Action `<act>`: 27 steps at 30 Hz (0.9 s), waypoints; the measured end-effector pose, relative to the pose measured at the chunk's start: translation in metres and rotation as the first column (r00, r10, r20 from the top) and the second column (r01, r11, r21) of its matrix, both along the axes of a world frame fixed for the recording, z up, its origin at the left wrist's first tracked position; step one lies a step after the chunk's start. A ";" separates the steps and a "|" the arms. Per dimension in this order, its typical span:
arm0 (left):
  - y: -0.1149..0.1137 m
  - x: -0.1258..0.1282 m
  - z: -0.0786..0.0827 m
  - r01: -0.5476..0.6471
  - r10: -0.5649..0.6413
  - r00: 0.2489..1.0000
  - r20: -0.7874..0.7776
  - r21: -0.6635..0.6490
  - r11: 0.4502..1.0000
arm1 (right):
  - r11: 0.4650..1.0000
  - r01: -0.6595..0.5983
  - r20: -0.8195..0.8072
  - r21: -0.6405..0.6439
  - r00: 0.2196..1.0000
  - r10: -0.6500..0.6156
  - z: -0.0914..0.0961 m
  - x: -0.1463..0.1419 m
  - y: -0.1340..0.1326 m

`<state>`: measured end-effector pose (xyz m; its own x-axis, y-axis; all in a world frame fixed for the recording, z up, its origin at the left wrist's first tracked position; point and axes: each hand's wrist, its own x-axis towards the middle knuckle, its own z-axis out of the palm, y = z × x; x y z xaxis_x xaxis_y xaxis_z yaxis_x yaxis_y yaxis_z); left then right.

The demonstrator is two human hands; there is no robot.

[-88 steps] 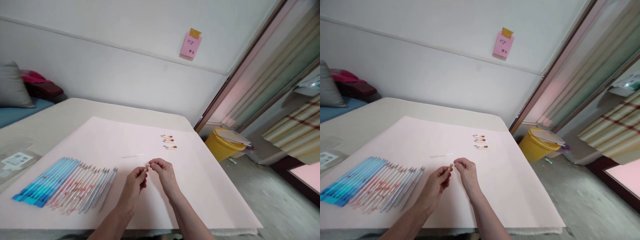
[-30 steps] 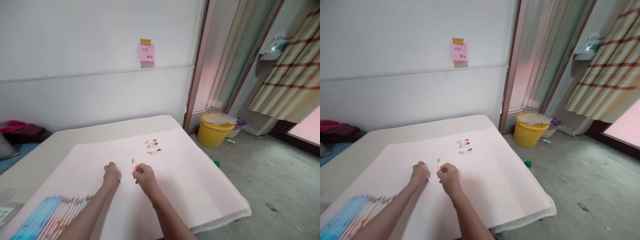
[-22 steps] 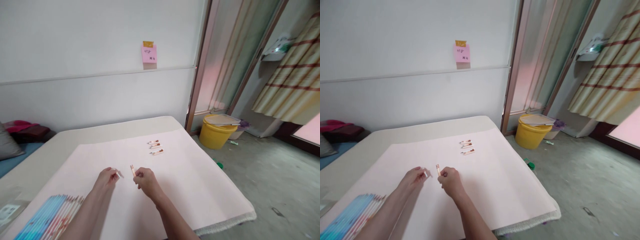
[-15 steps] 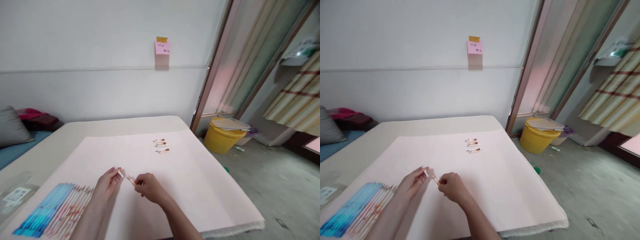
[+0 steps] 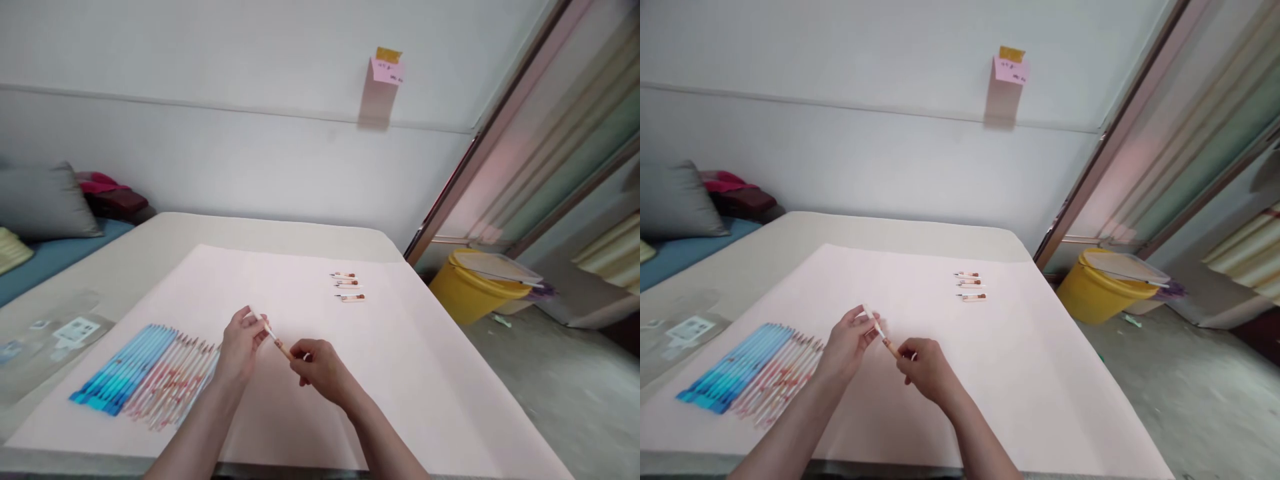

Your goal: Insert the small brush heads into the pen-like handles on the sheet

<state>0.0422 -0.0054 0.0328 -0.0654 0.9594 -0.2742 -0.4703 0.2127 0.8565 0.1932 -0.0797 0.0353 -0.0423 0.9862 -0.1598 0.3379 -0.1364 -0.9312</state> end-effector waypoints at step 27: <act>-0.014 -0.009 0.004 0.124 -0.105 0.986 -0.130 0.141 0.982 | 0.958 0.095 0.171 0.269 0.975 -0.145 -0.013 -0.027 0.007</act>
